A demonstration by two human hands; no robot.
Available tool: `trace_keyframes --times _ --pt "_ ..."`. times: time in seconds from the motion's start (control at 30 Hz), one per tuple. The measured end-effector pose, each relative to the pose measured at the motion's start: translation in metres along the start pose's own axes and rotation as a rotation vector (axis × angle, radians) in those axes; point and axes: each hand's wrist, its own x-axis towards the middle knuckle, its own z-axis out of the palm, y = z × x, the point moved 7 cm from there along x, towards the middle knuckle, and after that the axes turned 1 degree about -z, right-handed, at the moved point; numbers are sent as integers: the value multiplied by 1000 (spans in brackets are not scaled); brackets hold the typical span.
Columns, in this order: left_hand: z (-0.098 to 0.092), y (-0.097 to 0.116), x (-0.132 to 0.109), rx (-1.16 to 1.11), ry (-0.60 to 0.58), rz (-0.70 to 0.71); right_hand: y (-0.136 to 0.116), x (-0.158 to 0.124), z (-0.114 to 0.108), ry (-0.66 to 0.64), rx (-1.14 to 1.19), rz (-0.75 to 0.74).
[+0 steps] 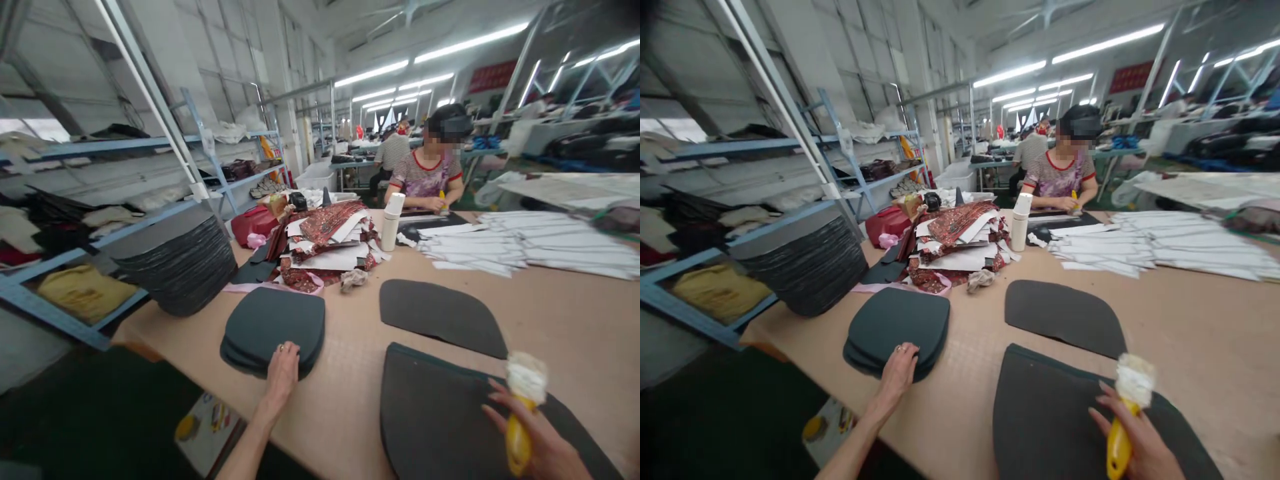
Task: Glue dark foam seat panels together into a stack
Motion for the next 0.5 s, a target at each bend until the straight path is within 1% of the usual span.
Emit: trace_keyframes --times 0.1,0.2,0.27,0.37,0.43,0.5 --pt "-1 -9 -1 -22 -14 30 8 -30 19 24 97 94" --pt "-2 -17 3 -49 -33 35 13 -45 30 7 56 97" --pt "-3 -24 8 -86 -36 12 16 -44 30 4 12 81" --pt "-5 -38 18 -164 -24 -48 16 -37 25 -43 -118 -9" --pt "-6 -47 23 -223 -19 -83 17 -34 18 -71 -205 -55" --pt "-8 -55 27 -291 -25 -86 17 -31 10 -79 -274 -60"
